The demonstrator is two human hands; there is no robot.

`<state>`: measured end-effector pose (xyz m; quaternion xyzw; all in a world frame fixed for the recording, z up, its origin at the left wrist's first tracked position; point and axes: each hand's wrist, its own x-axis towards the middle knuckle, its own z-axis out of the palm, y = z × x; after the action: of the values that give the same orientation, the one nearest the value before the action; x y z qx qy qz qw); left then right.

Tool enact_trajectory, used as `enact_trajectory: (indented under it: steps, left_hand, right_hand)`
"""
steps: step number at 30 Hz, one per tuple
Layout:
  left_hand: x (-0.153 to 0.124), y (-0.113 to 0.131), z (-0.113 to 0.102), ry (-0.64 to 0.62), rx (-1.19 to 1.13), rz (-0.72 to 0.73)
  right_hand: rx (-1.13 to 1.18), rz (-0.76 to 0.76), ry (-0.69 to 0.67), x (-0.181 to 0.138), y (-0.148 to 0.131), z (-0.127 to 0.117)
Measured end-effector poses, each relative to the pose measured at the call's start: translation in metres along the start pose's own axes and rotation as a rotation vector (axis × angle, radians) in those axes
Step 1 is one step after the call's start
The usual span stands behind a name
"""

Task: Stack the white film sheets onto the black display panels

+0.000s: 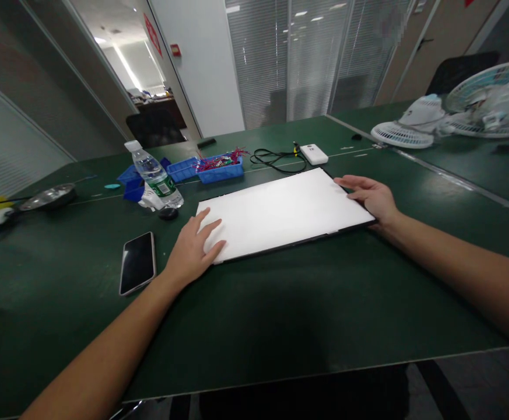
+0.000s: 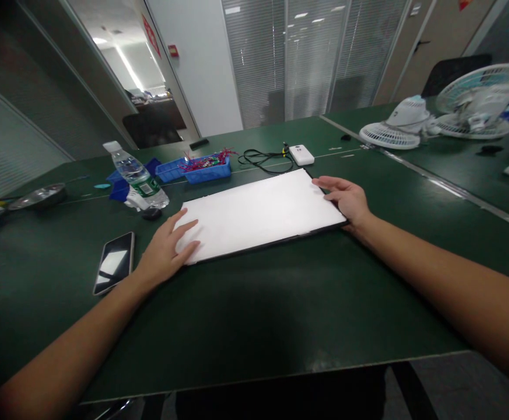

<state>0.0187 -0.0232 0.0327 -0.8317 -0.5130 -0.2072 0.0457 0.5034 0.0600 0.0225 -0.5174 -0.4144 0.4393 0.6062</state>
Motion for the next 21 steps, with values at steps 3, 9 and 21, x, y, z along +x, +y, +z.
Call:
enact_trajectory:
  steps: [3, 9, 21]
  left_hand:
    - [-0.001, 0.015, -0.004, -0.052, 0.006, 0.239]
    - [0.0, 0.029, 0.0, 0.015, 0.09, 0.445]
    - [0.004, 0.041, -0.016, 0.459, 0.222, 0.586]
  right_hand:
    - [-0.072, -0.001, 0.018, 0.002, -0.001, -0.001]
    - [-0.145, 0.08, 0.066, 0.0, -0.005, -0.001]
    - [-0.12, 0.228, 0.159, -0.044, -0.037, 0.022]
